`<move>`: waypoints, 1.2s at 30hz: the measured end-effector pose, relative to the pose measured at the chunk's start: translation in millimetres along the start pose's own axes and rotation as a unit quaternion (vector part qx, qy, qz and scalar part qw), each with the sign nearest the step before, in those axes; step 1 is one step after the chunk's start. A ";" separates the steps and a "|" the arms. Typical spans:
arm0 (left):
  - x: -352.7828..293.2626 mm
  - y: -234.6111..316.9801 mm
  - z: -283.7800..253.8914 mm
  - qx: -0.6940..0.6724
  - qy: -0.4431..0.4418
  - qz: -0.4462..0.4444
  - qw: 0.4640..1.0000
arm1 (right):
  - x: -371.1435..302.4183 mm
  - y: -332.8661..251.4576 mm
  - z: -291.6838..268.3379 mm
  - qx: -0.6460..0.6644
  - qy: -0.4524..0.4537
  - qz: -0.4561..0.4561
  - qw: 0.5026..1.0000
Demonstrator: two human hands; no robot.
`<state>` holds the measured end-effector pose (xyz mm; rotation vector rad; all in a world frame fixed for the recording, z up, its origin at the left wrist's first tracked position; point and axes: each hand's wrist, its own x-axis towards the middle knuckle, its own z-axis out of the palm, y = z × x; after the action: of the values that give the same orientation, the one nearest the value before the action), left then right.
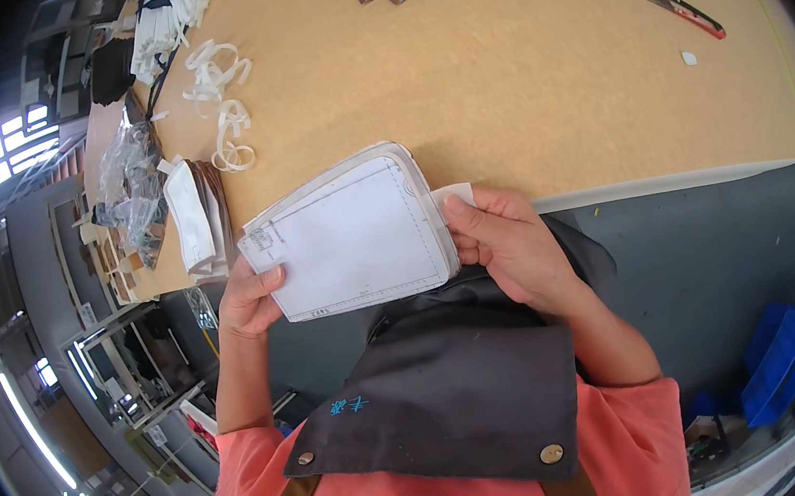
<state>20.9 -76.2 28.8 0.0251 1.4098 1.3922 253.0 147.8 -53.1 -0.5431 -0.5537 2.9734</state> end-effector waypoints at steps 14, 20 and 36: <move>0.2 -4.6 -6.9 0.004 0.003 -0.001 1.000 | 0.1 2.2 -3.1 -0.004 -0.007 -0.013 1.000; 0.7 -2.4 -1.2 0.002 -0.010 0.003 1.000 | 1.6 4.2 -5.0 -0.005 -0.017 -0.018 1.000; -0.8 -1.6 -9.1 -0.004 0.000 0.017 1.000 | 6.3 -0.2 4.5 -0.028 -0.004 -0.021 0.999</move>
<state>16.2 -83.5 25.6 0.0445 1.4100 1.4248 245.5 147.2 -51.1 -0.5183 -0.6430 2.9299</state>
